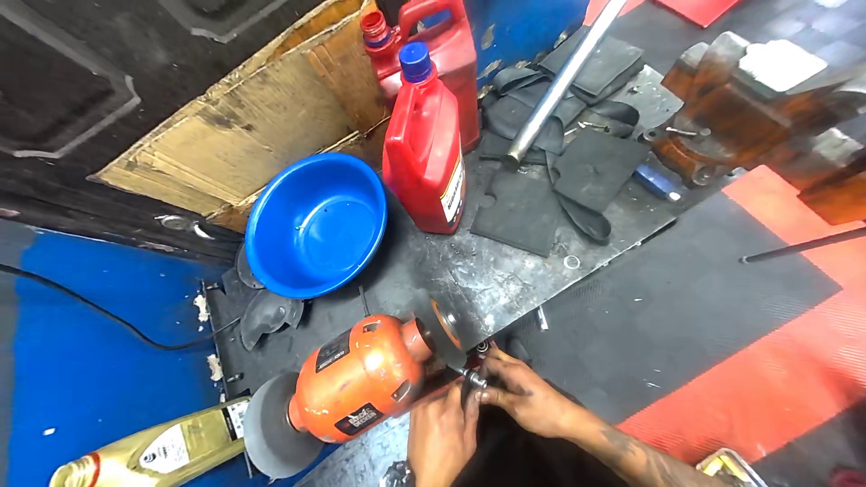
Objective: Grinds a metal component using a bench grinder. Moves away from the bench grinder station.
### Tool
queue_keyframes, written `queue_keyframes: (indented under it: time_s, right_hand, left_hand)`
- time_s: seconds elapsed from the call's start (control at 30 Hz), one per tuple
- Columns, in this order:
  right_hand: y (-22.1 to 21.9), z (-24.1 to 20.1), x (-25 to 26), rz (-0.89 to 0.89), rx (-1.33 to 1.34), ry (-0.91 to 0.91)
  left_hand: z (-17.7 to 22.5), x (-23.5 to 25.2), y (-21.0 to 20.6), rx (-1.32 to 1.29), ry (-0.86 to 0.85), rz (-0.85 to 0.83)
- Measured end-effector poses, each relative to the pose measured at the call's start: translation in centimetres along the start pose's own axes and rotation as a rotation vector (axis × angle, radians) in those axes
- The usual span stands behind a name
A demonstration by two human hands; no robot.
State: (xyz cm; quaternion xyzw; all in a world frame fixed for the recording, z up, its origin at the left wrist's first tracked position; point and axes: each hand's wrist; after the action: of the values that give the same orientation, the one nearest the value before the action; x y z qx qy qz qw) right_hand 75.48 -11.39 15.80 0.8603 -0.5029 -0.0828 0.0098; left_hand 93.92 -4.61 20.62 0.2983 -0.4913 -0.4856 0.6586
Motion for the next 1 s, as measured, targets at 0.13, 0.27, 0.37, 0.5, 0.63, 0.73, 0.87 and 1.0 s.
queue_keyframes:
  time_s: [0.13, 0.27, 0.37, 0.5, 0.63, 0.73, 0.87, 1.0]
  right_hand:
    - [-0.1, 0.1, 0.2, 0.001, 0.007, 0.011]
    - [-0.1, 0.4, 0.1, 0.0, 0.01, 0.016]
    - [0.0, 0.6, -0.2, -0.006, 0.005, -0.006]
    - [0.1, 0.7, -0.4, -0.003, 0.002, -0.019]
    - [0.1, 0.8, -0.6, -0.003, 0.007, -0.027]
    - [0.2, 0.9, -0.6, -0.011, 0.002, -0.03]
    - [0.2, 0.8, -0.7, -0.015, 0.008, -0.038]
    - [0.3, -0.3, -0.7, 0.007, -0.059, -0.006]
  left_hand:
    - [-0.1, 0.2, 0.1, 0.007, 0.006, -0.014]
    - [0.0, 0.2, 0.1, 0.008, 0.005, -0.038]
    - [0.1, 0.2, -0.1, -0.003, 0.019, -0.064]
    - [0.4, 0.2, 0.1, -0.001, 0.068, -0.133]
    - [0.5, 0.3, 0.0, 0.009, 0.079, -0.155]
    - [0.6, 0.4, 0.0, 0.01, 0.096, -0.177]
    - [0.5, 0.2, -0.1, 0.003, 0.09, -0.155]
    - [-0.3, -0.7, 0.1, -0.097, 0.068, -0.069]
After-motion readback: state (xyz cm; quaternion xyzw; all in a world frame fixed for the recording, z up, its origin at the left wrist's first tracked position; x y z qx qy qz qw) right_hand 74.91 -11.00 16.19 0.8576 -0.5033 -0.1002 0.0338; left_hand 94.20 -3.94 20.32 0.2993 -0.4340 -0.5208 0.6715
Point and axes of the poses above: each hand's wrist, its own x-axis towards the middle knuckle, its own y-axis out of the back of the hand, z = x × y, and after that the axes turned 15 degrees about z, right-handed
